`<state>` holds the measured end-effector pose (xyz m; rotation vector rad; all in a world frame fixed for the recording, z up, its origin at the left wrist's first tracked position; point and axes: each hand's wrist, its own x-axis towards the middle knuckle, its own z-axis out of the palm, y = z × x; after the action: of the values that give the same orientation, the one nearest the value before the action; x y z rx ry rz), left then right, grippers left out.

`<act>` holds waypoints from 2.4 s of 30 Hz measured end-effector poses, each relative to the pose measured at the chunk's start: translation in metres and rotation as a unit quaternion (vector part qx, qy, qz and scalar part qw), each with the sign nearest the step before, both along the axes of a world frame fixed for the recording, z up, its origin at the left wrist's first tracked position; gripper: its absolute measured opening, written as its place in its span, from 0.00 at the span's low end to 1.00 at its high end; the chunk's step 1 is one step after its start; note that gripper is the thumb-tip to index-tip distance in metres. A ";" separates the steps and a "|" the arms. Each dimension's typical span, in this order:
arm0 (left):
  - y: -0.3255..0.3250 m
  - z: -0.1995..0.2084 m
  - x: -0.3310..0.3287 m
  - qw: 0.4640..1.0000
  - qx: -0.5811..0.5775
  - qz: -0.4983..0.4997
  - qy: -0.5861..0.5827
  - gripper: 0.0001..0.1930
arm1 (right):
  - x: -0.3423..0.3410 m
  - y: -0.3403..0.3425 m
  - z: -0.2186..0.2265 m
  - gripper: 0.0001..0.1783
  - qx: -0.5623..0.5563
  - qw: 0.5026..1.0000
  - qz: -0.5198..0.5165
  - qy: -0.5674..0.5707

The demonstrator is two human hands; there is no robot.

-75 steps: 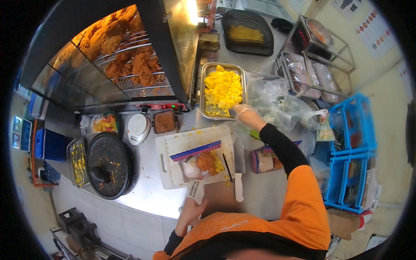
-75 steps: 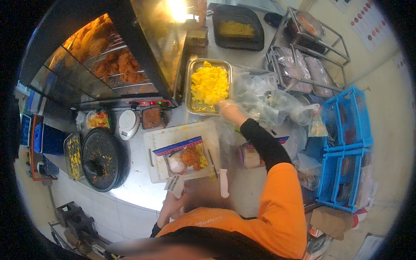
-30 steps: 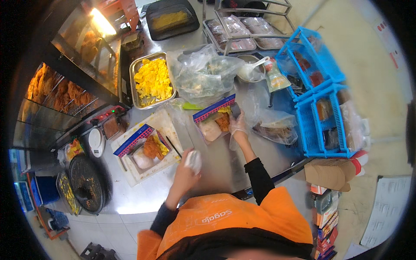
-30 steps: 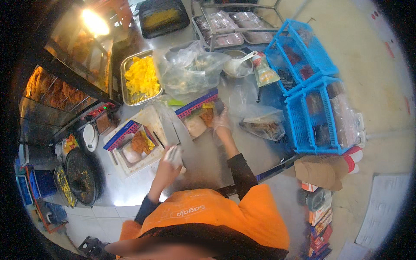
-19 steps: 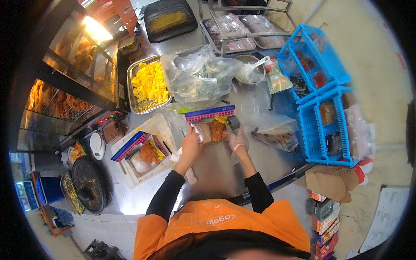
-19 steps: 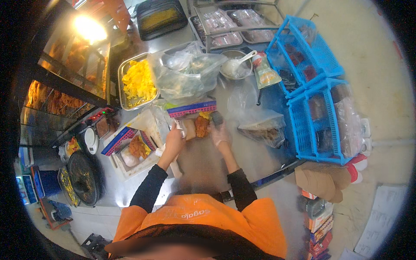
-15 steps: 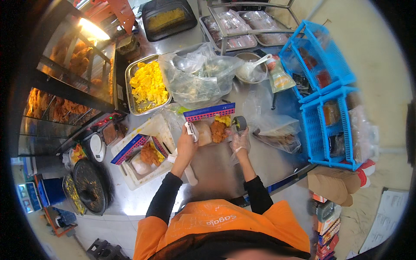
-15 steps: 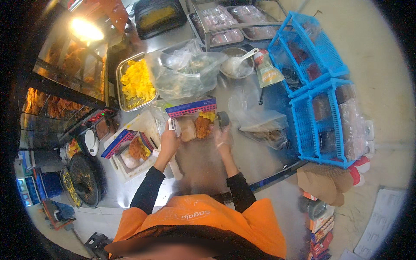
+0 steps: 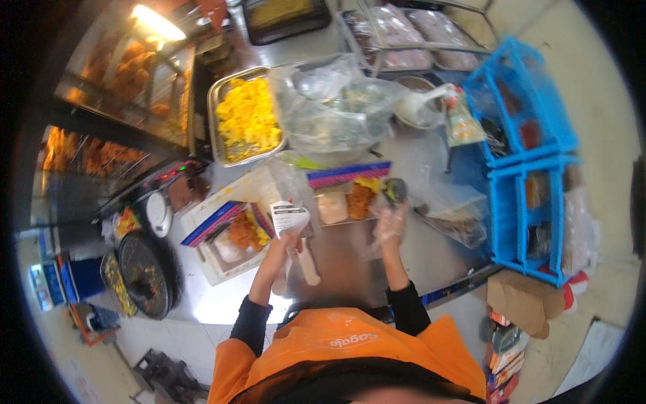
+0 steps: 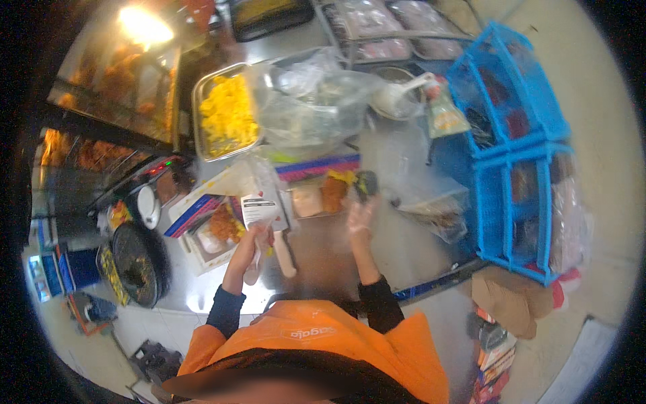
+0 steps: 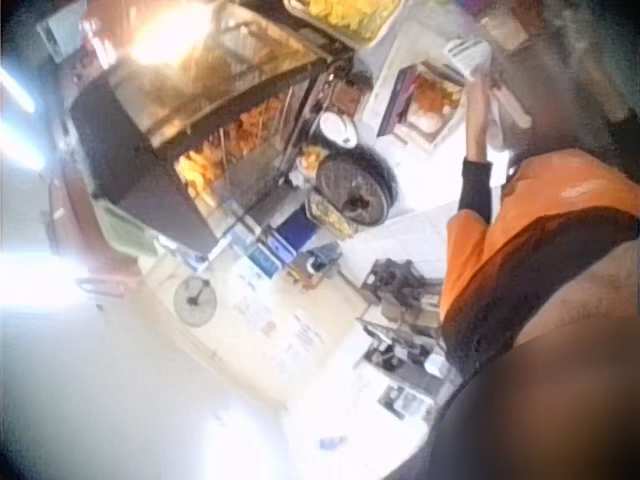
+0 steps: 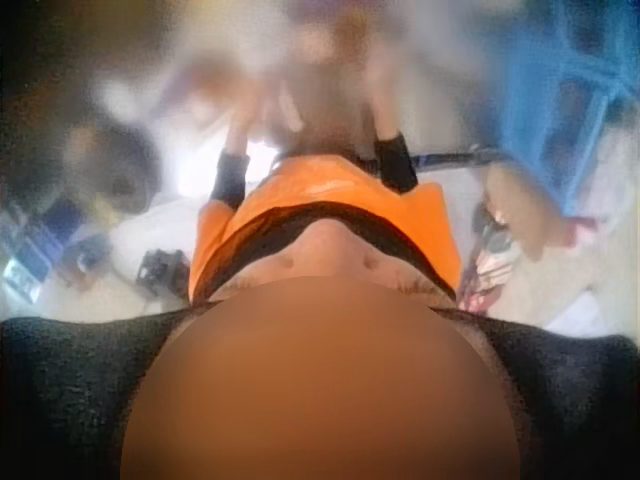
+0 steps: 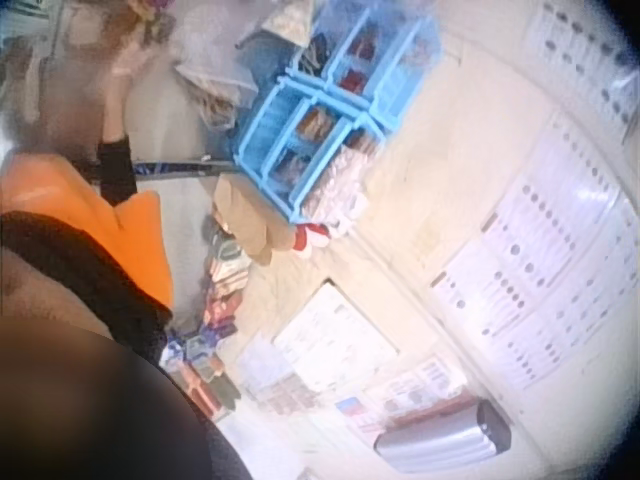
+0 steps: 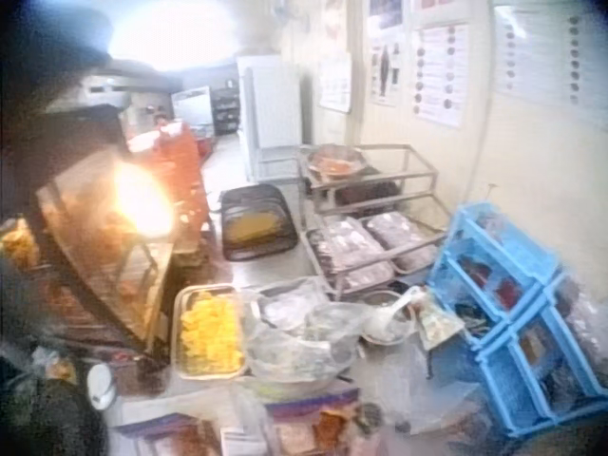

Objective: The person assembles food orders by placing fried chicken and scrambled eggs into plastic bags and then into takeaway boxes. They handle multiple items, seal the bags, and place the completed orders into a plastic bag for delivery.

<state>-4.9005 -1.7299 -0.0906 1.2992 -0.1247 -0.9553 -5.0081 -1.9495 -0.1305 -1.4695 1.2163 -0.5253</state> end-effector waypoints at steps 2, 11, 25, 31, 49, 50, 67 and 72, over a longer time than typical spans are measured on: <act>0.028 0.017 0.000 0.975 -0.144 0.018 0.169 0.30 | -0.002 0.025 0.018 0.31 -0.036 0.997 0.007 -0.063; 0.092 0.069 -0.007 0.870 -0.354 0.180 0.292 0.31 | 0.161 0.087 0.110 0.28 -0.386 0.815 0.431 -0.018; 0.089 0.079 -0.006 0.861 -0.405 0.127 0.281 0.34 | 0.145 0.076 0.091 0.17 -0.562 0.724 0.399 -0.013; 0.060 0.077 -0.007 0.839 -0.455 0.063 0.291 0.35 | 0.026 0.050 0.098 0.12 -0.433 0.842 0.300 -0.115; 0.013 0.111 -0.047 0.840 -0.457 -0.016 0.291 0.38 | -0.138 -0.028 0.037 0.27 -0.288 0.883 0.130 0.346; 0.013 0.112 -0.049 0.840 -0.457 -0.017 0.292 0.38 | -0.140 -0.026 0.033 0.27 -0.308 0.889 0.102 0.323; 0.043 0.133 -0.071 0.830 -0.488 -0.019 0.268 0.36 | -0.155 -0.044 0.041 0.23 -0.464 0.853 0.102 0.215; 0.048 0.127 -0.069 0.811 -0.502 -0.040 0.298 0.37 | -0.161 -0.040 0.040 0.21 -0.581 0.766 0.090 0.260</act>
<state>-4.9690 -1.6823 0.0366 -0.0109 -0.1620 -1.0940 -5.1691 -1.9897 -0.0909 -2.9238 1.1441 -0.8373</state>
